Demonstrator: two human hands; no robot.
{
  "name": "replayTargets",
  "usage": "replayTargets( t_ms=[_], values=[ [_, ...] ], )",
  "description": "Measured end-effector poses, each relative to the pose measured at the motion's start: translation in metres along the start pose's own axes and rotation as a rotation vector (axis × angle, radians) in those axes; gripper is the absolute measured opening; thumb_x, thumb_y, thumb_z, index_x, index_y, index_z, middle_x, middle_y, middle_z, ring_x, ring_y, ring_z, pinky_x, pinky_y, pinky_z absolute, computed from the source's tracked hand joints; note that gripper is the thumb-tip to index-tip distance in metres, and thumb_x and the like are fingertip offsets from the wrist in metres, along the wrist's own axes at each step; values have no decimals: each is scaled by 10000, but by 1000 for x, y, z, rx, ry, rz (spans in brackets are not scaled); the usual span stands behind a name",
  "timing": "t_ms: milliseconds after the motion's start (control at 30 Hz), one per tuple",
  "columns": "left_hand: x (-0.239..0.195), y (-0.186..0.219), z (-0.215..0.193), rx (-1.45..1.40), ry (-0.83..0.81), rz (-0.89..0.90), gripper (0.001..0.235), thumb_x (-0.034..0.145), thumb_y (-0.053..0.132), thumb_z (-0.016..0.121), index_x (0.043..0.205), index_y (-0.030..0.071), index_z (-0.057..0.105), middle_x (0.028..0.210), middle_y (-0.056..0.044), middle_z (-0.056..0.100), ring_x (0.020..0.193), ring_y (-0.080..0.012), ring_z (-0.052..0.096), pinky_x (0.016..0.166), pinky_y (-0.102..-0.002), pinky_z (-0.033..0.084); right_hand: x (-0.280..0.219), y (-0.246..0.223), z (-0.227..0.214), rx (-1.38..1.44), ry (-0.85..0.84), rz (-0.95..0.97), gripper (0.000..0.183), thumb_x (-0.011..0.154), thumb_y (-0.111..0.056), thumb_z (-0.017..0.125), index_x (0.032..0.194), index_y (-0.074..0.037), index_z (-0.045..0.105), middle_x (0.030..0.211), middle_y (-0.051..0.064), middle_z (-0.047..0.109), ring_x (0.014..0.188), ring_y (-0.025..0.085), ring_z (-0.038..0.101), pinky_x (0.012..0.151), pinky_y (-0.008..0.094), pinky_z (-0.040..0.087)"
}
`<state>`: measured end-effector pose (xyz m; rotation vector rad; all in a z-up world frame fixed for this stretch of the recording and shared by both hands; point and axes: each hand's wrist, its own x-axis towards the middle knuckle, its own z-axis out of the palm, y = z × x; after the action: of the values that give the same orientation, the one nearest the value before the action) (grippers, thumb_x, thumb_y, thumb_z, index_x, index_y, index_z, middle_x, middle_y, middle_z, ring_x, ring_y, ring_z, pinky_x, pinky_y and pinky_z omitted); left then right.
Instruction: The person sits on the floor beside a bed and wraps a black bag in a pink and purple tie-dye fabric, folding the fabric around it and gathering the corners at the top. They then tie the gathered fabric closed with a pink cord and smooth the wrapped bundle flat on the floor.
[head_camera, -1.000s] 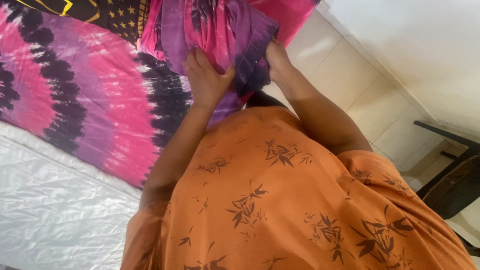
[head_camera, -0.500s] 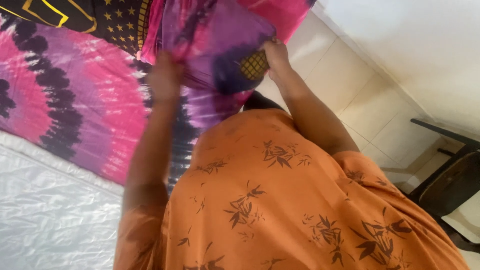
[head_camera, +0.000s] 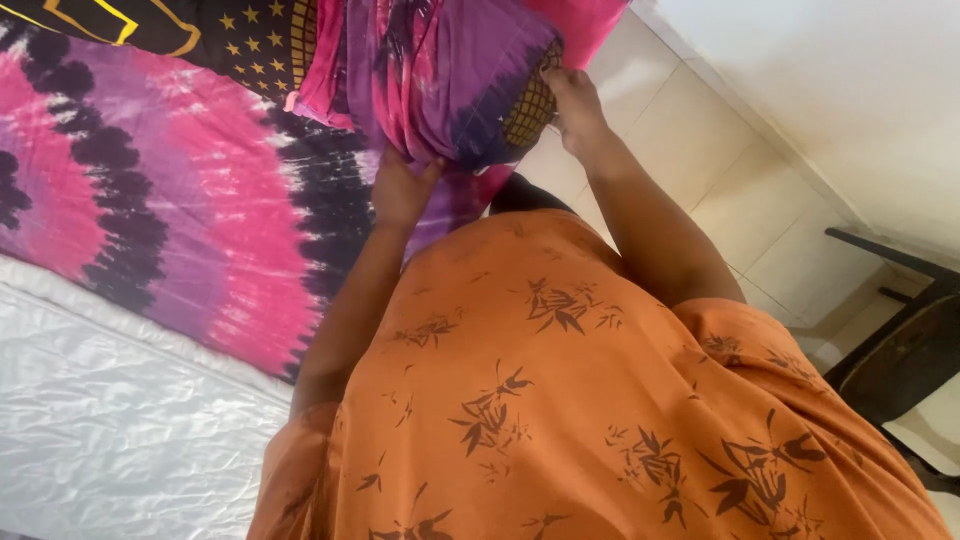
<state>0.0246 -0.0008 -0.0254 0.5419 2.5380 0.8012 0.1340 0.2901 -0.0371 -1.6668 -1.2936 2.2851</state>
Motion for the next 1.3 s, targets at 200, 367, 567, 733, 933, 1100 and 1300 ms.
replayTargets(
  t_ms=[200,367,567,733,933,1100,1300],
  values=[
    [15,-17,28,-7,-72,-130,542,831,405,793,1135,-22,656,1115,-242,680,1015,-424,677,861,-496,540,-56,-5,26,-148,-225,87,481,962,-264,664,1349,-82,444,1283,113,592,1226,290,536,1081,571,426],
    [20,-38,35,-63,19,-76,412,876,330,777,1139,19,714,1111,-240,706,1028,-417,684,900,-493,548,-39,13,29,-185,-262,-91,487,839,-168,702,1288,-37,566,1206,139,688,1118,287,680,978,477,571],
    [18,-72,-45,234,362,-1,352,908,325,720,1081,48,589,967,-163,653,869,-333,640,773,-441,487,-39,0,24,-46,-147,-141,247,886,-58,645,1101,55,691,1045,163,758,989,283,733,920,438,590],
    [35,-88,-61,93,421,92,263,885,178,757,984,-8,599,878,-216,642,800,-402,614,733,-488,490,-33,-26,34,136,-124,54,233,888,-56,553,1077,16,669,921,122,734,824,268,722,748,447,635],
    [23,4,-48,-307,138,-133,346,869,193,773,1079,-8,585,932,-192,684,859,-311,676,811,-415,525,6,-5,-24,38,-122,-72,424,1021,-187,596,1319,112,562,1159,209,645,991,325,660,874,479,604],
    [13,-18,-20,-514,169,-91,552,841,187,794,1252,-5,478,1095,-221,669,993,-317,689,891,-409,541,-71,5,18,-136,-118,-35,847,923,-254,715,1499,-35,134,1465,272,472,1326,447,528,1039,576,536],
    [4,-59,7,-439,180,-117,634,792,159,798,1286,-4,436,1143,-245,667,1071,-373,681,952,-447,511,-33,69,24,-217,-306,-177,825,854,-113,807,1437,23,239,1381,251,561,1270,395,600,1011,549,558]
  ],
)
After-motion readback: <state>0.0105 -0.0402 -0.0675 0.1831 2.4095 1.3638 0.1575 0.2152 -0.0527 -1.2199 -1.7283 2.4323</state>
